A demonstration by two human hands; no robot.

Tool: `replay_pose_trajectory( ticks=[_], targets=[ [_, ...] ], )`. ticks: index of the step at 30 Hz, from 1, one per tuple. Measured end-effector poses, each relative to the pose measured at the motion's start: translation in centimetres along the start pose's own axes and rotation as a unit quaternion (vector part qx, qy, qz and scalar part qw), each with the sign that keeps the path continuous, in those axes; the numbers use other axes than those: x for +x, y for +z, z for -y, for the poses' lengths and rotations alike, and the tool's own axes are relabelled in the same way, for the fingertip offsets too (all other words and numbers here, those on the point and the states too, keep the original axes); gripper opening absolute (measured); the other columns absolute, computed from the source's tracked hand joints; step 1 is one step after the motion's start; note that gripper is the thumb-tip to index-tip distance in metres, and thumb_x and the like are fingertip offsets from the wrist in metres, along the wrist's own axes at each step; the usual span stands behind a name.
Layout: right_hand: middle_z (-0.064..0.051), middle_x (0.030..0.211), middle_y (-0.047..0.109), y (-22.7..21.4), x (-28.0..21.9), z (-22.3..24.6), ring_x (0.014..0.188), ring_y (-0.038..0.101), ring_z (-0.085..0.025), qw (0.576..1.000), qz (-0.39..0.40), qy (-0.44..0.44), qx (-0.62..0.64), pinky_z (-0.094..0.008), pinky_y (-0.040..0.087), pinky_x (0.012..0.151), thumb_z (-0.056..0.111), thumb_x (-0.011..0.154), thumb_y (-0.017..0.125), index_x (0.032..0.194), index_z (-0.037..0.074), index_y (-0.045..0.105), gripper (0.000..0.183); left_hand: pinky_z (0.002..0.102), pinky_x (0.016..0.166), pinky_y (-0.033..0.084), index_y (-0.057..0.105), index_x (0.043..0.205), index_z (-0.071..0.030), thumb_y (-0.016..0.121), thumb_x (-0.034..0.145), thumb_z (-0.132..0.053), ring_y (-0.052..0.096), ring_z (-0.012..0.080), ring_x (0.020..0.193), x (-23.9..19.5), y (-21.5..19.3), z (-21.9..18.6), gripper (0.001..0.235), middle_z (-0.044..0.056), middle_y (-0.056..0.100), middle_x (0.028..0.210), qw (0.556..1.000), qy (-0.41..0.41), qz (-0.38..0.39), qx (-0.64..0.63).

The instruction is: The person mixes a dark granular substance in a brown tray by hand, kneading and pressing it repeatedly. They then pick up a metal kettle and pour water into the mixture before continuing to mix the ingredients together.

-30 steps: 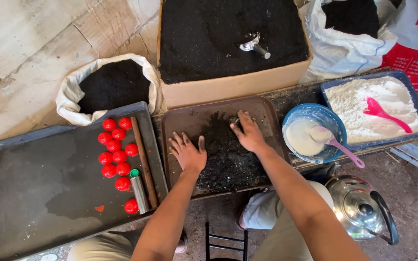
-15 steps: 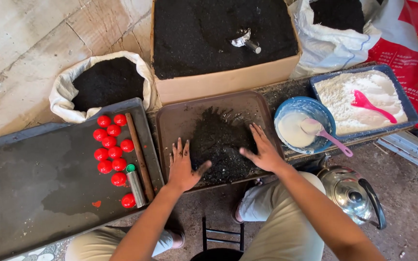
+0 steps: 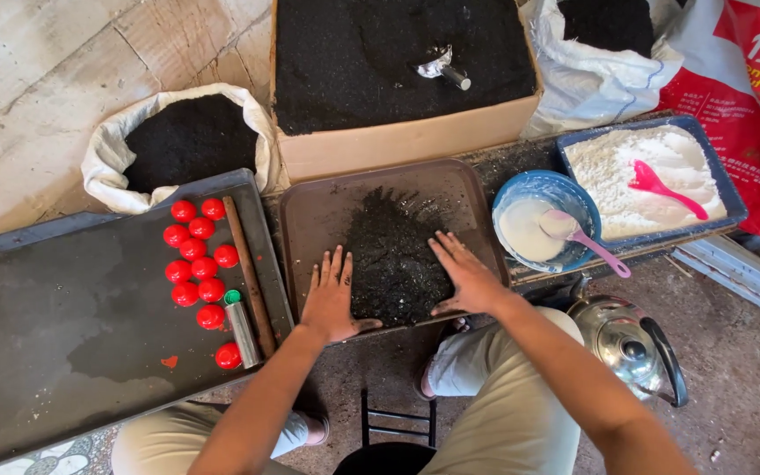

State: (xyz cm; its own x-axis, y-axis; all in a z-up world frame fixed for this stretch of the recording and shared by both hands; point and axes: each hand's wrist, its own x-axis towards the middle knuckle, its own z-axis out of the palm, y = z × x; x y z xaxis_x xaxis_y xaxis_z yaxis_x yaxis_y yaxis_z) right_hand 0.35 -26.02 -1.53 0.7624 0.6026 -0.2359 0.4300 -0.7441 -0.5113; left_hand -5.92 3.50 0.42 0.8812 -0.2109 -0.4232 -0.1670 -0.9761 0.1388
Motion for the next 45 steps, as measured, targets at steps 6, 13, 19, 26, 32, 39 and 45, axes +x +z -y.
replay_pose_trajectory(
  ticks=[6,13,19,26,32,39,45],
  targets=[
    [-0.032,0.167,0.005,2.0,3.5,2.8,0.154,0.000,-0.051,1.000,-0.023,-0.011,-0.004,-0.059,0.011,0.124,0.024,0.067,0.096,0.167,0.011,0.008,0.133,0.055,0.126,0.007,-0.003,0.162,0.003,0.081,0.077,-0.051,-0.004,0.0431,0.156,1.8,0.4,-2.2,0.131,0.026,-0.010,0.169,1.000,-0.018,-0.013,-0.001],
    [-0.028,0.167,0.015,-2.3,3.3,1.8,0.154,0.012,-0.049,0.997,0.028,-0.024,0.061,-0.059,0.018,0.124,0.042,0.065,0.096,0.165,0.017,0.022,0.127,0.054,0.127,0.007,0.002,0.162,0.002,0.080,0.074,-0.031,-0.004,0.0456,0.156,0.7,-1.4,-1.2,0.122,0.026,-0.011,0.168,0.998,0.018,-0.002,-0.065],
    [-0.027,0.167,0.014,-0.8,1.0,2.6,0.154,0.013,-0.049,0.998,0.019,-0.027,0.048,-0.060,0.019,0.123,0.059,0.063,0.094,0.164,0.014,0.017,0.135,0.055,0.127,0.003,0.007,0.161,0.000,0.078,0.075,-0.072,-0.002,0.0405,0.157,-1.3,-1.5,-3.1,0.133,0.025,-0.005,0.170,0.994,-0.015,-0.015,-0.107],
    [-0.027,0.169,0.004,1.3,1.4,2.3,0.154,0.002,-0.051,1.000,0.006,-0.019,0.013,-0.061,0.014,0.123,0.066,0.064,0.090,0.166,0.017,0.014,0.136,0.065,0.121,-0.002,0.000,0.161,0.004,0.086,0.070,-0.062,-0.011,0.0487,0.154,-0.7,-0.1,-4.6,0.141,0.029,-0.014,0.167,0.994,-0.022,-0.030,-0.100],
    [-0.024,0.167,0.016,0.7,1.7,0.2,0.153,0.015,-0.049,0.999,-0.019,-0.041,-0.007,-0.059,0.022,0.122,0.063,0.069,0.087,0.164,0.019,0.021,0.124,0.067,0.121,0.000,-0.001,0.160,0.004,0.077,0.070,-0.078,-0.007,0.0494,0.154,1.9,0.8,-3.3,0.144,0.029,-0.011,0.167,0.990,-0.039,-0.083,-0.111],
    [-0.021,0.170,0.011,-2.8,-1.3,1.4,0.156,0.011,-0.042,1.000,0.008,0.020,0.009,-0.060,0.021,0.122,0.065,0.059,0.094,0.165,0.022,0.016,0.139,0.063,0.124,0.005,-0.002,0.162,0.000,0.066,0.067,-0.092,-0.005,0.0452,0.156,0.5,1.4,-0.7,0.149,0.024,-0.010,0.169,0.997,0.016,-0.057,-0.041],
    [-0.027,0.167,0.015,2.3,0.2,0.9,0.153,0.015,-0.049,0.998,-0.033,-0.058,-0.009,-0.060,0.022,0.122,0.086,0.063,0.074,0.164,0.017,0.022,0.133,0.062,0.123,0.002,-0.001,0.162,0.001,0.071,0.068,-0.087,-0.006,0.0465,0.155,1.1,2.9,-1.7,0.147,0.026,-0.009,0.168,0.993,0.020,-0.089,-0.080]
  ],
)
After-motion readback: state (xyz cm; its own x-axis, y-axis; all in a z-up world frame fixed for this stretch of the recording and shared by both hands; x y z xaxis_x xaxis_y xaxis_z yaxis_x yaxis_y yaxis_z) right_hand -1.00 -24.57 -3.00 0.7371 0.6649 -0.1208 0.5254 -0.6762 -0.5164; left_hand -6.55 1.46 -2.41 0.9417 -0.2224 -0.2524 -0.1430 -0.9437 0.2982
